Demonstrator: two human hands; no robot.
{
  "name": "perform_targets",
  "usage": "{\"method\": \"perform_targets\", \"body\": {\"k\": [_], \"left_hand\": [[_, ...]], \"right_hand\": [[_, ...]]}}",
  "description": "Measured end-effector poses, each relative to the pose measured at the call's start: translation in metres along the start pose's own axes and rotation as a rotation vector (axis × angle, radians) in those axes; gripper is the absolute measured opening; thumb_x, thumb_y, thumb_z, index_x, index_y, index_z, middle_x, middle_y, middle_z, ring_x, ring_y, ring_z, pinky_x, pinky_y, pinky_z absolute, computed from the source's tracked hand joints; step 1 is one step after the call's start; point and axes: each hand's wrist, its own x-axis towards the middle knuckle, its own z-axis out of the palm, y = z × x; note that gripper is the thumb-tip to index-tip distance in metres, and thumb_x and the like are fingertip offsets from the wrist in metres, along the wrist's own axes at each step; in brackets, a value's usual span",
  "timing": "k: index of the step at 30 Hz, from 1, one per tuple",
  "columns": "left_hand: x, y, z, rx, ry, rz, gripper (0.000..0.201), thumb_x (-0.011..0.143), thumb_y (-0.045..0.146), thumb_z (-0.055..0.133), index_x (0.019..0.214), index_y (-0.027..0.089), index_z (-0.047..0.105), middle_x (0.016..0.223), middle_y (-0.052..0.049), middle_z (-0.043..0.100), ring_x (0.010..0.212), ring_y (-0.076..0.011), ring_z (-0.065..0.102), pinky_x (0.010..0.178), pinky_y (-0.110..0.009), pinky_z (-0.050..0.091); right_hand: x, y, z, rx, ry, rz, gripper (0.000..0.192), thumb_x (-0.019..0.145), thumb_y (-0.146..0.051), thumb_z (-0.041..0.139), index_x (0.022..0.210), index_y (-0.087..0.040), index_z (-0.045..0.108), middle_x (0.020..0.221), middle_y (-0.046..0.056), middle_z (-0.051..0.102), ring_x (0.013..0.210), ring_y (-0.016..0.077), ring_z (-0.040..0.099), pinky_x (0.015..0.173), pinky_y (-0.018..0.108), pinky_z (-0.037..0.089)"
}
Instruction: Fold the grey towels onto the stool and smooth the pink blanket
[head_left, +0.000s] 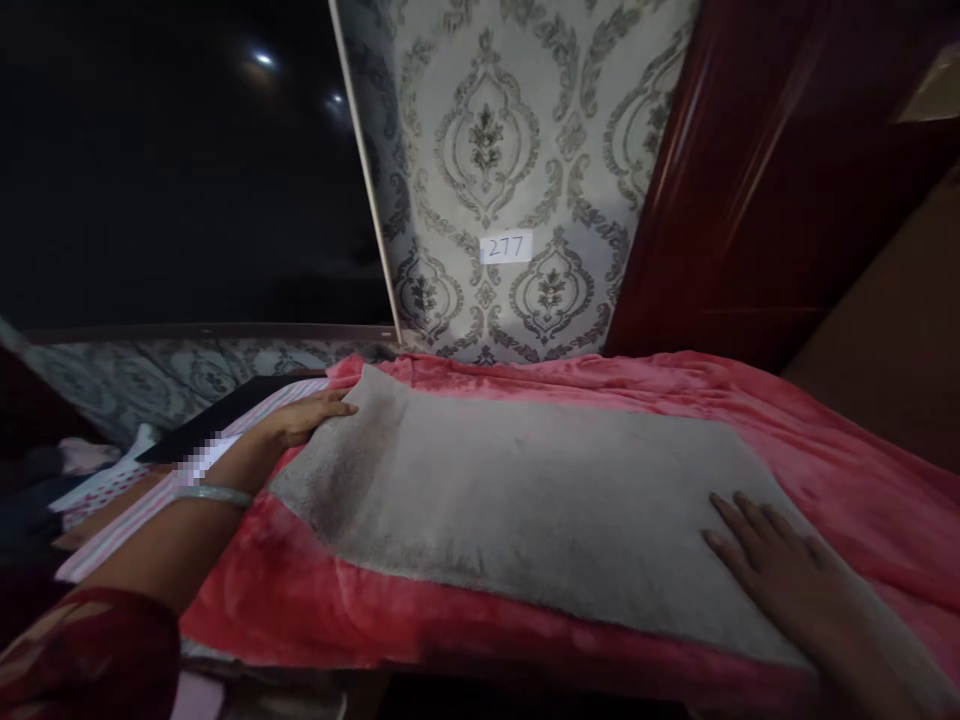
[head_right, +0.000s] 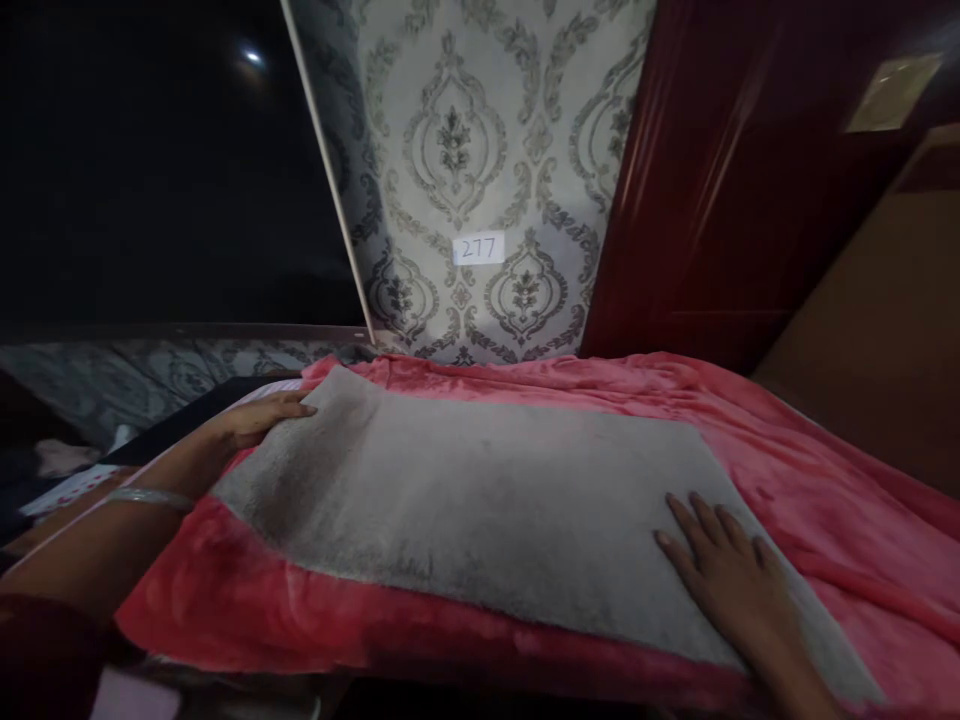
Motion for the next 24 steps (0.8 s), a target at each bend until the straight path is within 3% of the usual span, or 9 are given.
{"method": "perform_targets", "body": {"k": [3, 6, 8, 11, 14, 17, 24], "left_hand": [[0.007, 0.038, 0.038, 0.082, -0.046, 0.052, 0.06, 0.057, 0.034, 0.078, 0.115, 0.019, 0.071, 0.106, -0.008, 0.075, 0.099, -0.0294, 0.07, 0.083, -0.038, 0.058], [0.016, 0.058, 0.1, 0.224, -0.043, 0.175, 0.062, 0.066, 0.027, 0.069, 0.127, 0.019, 0.065, 0.121, -0.008, 0.071, 0.111, -0.0272, 0.066, 0.091, -0.036, 0.056], [0.022, 0.057, 0.15, 0.336, -0.077, 0.212, 0.065, 0.07, 0.023, 0.063, 0.134, 0.017, 0.06, 0.117, -0.007, 0.072, 0.106, -0.0248, 0.068, 0.087, -0.033, 0.056], [0.029, 0.038, 0.226, 0.493, -0.275, 0.172, 0.063, 0.074, 0.016, 0.054, 0.137, 0.015, 0.058, 0.101, -0.006, 0.076, 0.089, -0.0237, 0.072, 0.075, -0.032, 0.058], [0.033, 0.014, 0.277, 0.545, -0.286, 0.214, 0.061, 0.068, 0.007, 0.055, 0.128, 0.008, 0.063, 0.119, -0.013, 0.072, 0.112, -0.0281, 0.067, 0.094, -0.034, 0.054], [0.038, 0.001, 0.294, 0.559, -0.249, 0.254, 0.066, 0.066, 0.005, 0.056, 0.132, 0.008, 0.061, 0.133, -0.015, 0.066, 0.125, -0.029, 0.06, 0.107, -0.036, 0.046], [0.047, 0.012, 0.294, 0.551, -0.185, 0.291, 0.065, 0.073, 0.009, 0.053, 0.138, 0.013, 0.058, 0.136, -0.009, 0.065, 0.128, -0.0271, 0.058, 0.109, -0.035, 0.046]], "right_hand": [[0.003, -0.009, -0.012, -0.026, -0.034, 0.027, 0.076, 0.092, -0.065, 0.021, 0.149, -0.022, 0.049, 0.156, 0.01, 0.042, 0.144, 0.0369, 0.036, 0.112, 0.062, 0.035], [0.005, -0.013, -0.017, -0.037, -0.065, 0.04, 0.076, 0.093, -0.063, 0.021, 0.151, -0.021, 0.047, 0.158, 0.01, 0.039, 0.145, 0.0364, 0.034, 0.113, 0.062, 0.033], [0.005, -0.015, -0.018, -0.041, -0.066, 0.049, 0.074, 0.094, -0.061, 0.021, 0.151, -0.022, 0.046, 0.158, 0.01, 0.039, 0.145, 0.0363, 0.034, 0.113, 0.062, 0.032], [0.006, -0.017, -0.019, -0.05, -0.048, 0.052, 0.071, 0.095, -0.059, 0.023, 0.15, -0.024, 0.048, 0.157, 0.009, 0.041, 0.144, 0.0357, 0.035, 0.114, 0.061, 0.031], [0.006, -0.02, -0.021, -0.058, -0.05, 0.056, 0.068, 0.096, -0.058, 0.024, 0.151, -0.024, 0.047, 0.157, 0.009, 0.041, 0.144, 0.0346, 0.036, 0.114, 0.06, 0.031], [0.006, -0.021, -0.024, -0.061, -0.044, 0.06, 0.066, 0.097, -0.057, 0.025, 0.151, -0.026, 0.046, 0.158, 0.008, 0.04, 0.145, 0.034, 0.035, 0.114, 0.06, 0.031], [0.007, -0.022, -0.028, -0.062, -0.079, 0.07, 0.066, 0.097, -0.056, 0.026, 0.153, -0.025, 0.044, 0.159, 0.008, 0.038, 0.146, 0.0337, 0.033, 0.115, 0.059, 0.03]]}}
